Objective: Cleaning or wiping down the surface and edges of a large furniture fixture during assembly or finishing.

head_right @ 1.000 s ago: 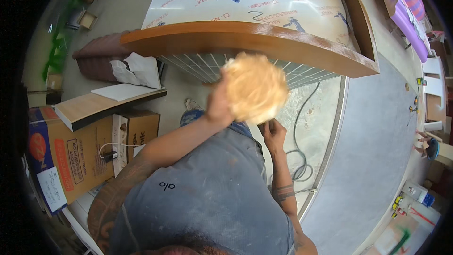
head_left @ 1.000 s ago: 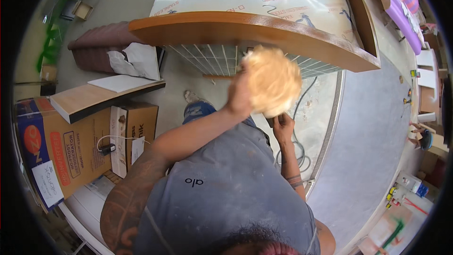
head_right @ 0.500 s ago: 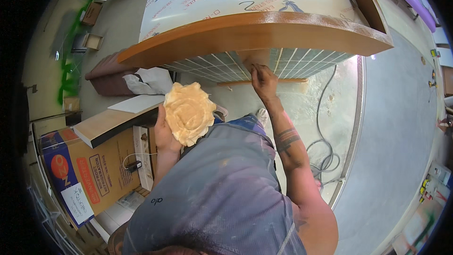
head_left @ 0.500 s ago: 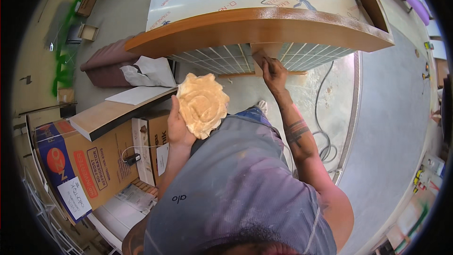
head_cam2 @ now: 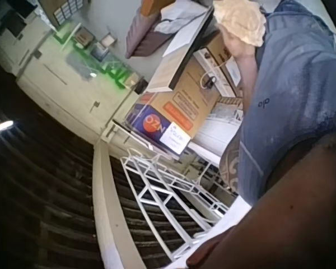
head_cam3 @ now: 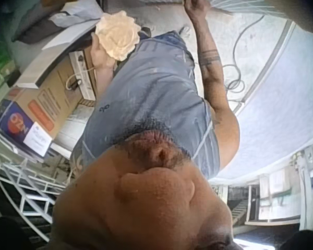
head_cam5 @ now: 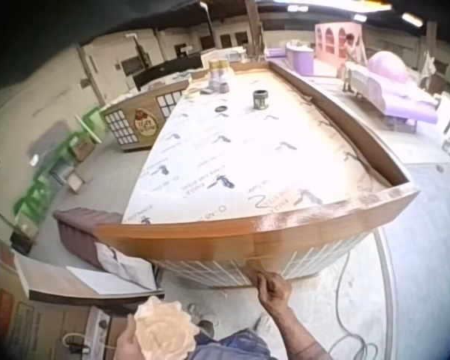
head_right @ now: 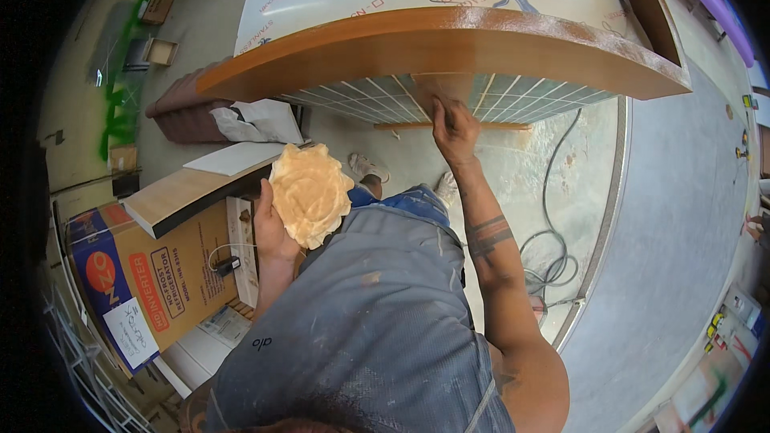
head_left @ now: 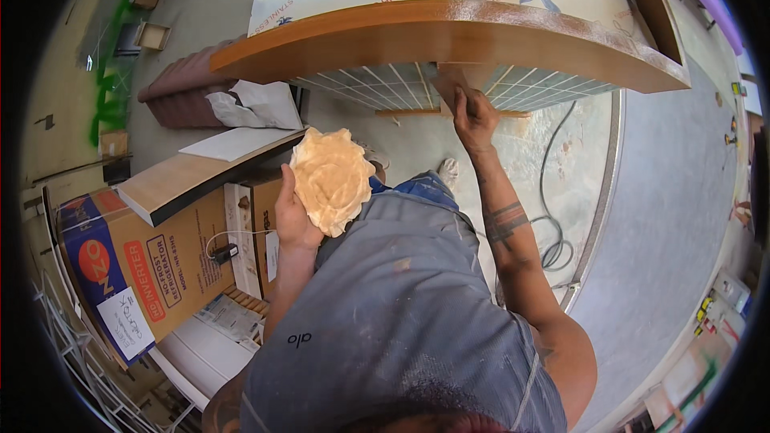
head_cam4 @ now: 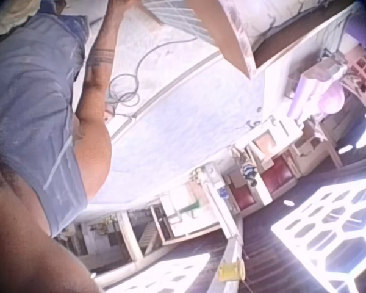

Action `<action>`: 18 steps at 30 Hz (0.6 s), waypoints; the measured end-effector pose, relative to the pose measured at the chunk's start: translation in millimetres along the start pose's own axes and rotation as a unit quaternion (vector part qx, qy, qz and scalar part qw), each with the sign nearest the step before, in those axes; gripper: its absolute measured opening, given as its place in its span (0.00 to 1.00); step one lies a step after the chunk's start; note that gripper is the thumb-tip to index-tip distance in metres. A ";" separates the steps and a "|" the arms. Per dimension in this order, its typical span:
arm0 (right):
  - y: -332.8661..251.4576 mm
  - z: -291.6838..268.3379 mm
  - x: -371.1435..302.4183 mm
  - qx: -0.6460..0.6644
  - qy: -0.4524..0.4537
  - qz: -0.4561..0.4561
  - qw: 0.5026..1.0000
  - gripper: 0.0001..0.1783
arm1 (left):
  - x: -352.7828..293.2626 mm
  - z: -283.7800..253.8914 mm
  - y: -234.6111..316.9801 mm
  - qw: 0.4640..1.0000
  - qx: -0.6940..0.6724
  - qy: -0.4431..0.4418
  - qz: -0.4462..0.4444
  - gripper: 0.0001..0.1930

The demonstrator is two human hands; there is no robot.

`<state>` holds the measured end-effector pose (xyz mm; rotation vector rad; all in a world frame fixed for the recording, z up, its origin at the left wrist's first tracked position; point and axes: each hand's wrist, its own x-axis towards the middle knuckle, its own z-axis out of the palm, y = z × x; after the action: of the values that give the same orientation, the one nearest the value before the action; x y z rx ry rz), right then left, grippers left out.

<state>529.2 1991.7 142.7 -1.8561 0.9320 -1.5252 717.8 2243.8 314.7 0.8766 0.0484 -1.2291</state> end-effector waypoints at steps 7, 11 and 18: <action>-18.6 6.5 8.4 -0.001 0.054 -0.020 0.998 0.03 | 6.0 8.6 2.6 1.000 -0.002 -0.013 -0.019 0.34; -12.7 7.8 5.2 -0.019 0.060 0.003 0.998 0.03 | 8.1 13.8 -0.3 1.000 -0.004 -0.011 -0.020 0.34; -12.4 3.4 -2.3 -0.034 0.093 0.028 0.995 0.04 | 1.6 9.5 -5.2 0.999 0.000 -0.011 -0.031 0.34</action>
<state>534.3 2001.0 150.4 -1.7396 1.1242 -1.6729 710.2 2236.4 317.5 0.8671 0.0583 -1.2972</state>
